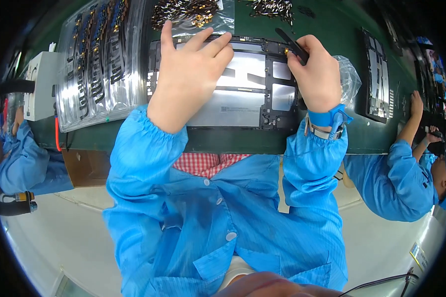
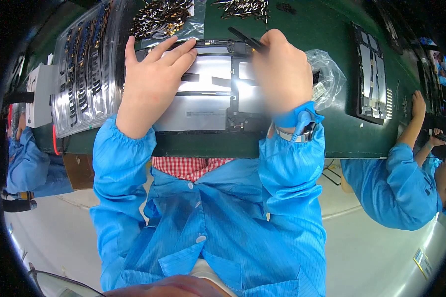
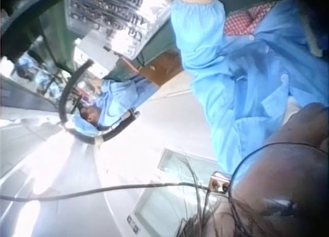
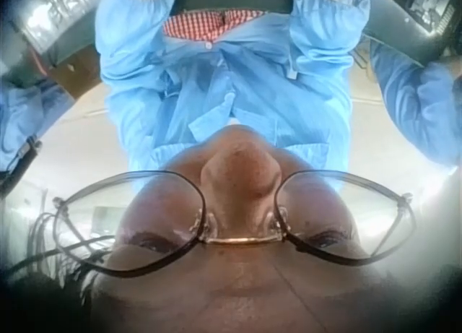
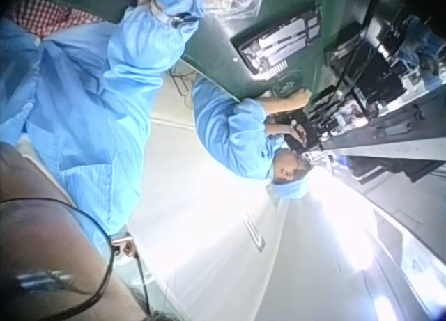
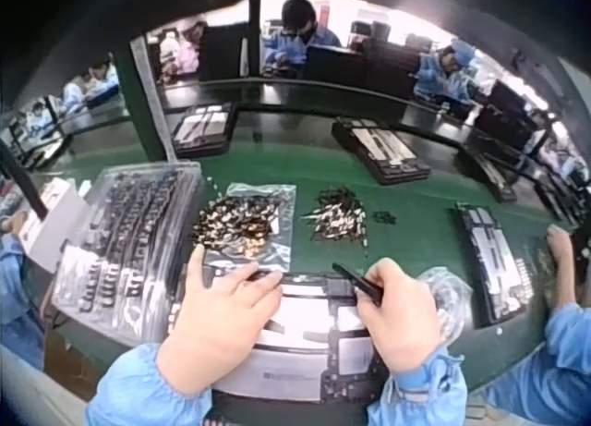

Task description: Assembling electronic components by attaching flexible ribbon cables to a device housing.

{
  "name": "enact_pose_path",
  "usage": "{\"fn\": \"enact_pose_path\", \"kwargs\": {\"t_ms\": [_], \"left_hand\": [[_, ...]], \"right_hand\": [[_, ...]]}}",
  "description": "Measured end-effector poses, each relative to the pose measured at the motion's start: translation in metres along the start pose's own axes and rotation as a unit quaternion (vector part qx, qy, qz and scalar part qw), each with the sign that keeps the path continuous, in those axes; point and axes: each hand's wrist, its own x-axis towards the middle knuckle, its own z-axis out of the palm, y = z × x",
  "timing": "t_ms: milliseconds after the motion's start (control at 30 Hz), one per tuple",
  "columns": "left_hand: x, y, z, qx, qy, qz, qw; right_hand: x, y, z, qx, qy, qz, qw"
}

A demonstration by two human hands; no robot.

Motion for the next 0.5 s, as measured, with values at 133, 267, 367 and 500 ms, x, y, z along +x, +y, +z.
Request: {"fn": "enact_pose_path", "kwargs": {"t_ms": [133,267,367,500], "left_hand": [[0.000,-0.002,0.001,0.025,0.034,0.040,0.998],[0.004,-0.001,-0.003,0.028,0.065,0.091,0.993],[0.013,-0.003,-0.010,0.073,0.001,0.149,0.986],[0.021,-0.004,-0.016,0.036,-0.015,0.166,0.985]], "right_hand": [[0.001,-0.001,0.001,-0.012,0.009,-0.011,1.000],[0.000,-0.002,0.000,-0.024,0.013,-0.026,0.999],[0.002,-0.001,-0.001,-0.019,0.009,-0.028,0.999],[0.002,-0.002,-0.001,-0.016,0.012,-0.023,1.000]]}}
